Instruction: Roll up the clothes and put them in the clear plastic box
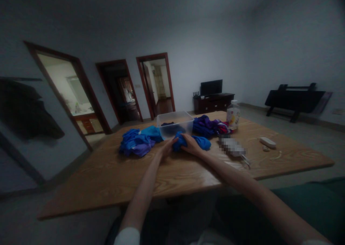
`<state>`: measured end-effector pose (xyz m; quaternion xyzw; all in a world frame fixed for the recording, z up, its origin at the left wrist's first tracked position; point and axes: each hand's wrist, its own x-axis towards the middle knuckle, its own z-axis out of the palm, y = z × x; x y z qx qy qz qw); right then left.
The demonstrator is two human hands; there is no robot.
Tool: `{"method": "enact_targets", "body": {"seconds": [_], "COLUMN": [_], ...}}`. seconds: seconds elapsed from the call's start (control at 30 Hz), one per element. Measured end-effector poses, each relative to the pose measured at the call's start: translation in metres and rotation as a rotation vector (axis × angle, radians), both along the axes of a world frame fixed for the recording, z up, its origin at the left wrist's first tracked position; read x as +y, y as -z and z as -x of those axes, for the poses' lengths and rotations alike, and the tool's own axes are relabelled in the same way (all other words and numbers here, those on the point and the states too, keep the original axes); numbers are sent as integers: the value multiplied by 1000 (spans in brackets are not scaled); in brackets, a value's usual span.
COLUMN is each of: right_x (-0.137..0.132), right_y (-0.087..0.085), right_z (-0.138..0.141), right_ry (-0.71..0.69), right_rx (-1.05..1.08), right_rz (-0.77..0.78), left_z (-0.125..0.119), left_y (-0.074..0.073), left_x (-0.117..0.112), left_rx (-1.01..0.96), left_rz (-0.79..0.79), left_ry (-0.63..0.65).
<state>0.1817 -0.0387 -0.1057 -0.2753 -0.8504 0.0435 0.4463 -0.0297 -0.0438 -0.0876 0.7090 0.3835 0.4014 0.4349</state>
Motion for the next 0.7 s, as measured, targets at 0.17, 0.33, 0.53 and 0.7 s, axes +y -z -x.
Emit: {"method": "enact_targets", "body": {"seconds": [0.17, 0.33, 0.53, 0.7], "right_x": [-9, -7, -5, -12], "right_y": [-10, -11, -6, -15], "right_z": [5, 4, 6, 7], "right_ry": [9, -23, -53, 117], "right_rx": [-56, -53, -65, -39], "right_rz": [-136, -122, -94, -137], "left_z": [-11, -18, -18, -13], "left_y": [1, 23, 32, 15], "left_x": [-3, 10, 19, 10], "left_rx": [-18, -166, -315, -552], "left_rz": [-89, -103, -9, 85], "left_ry": [-78, -174, -254, -437]}}
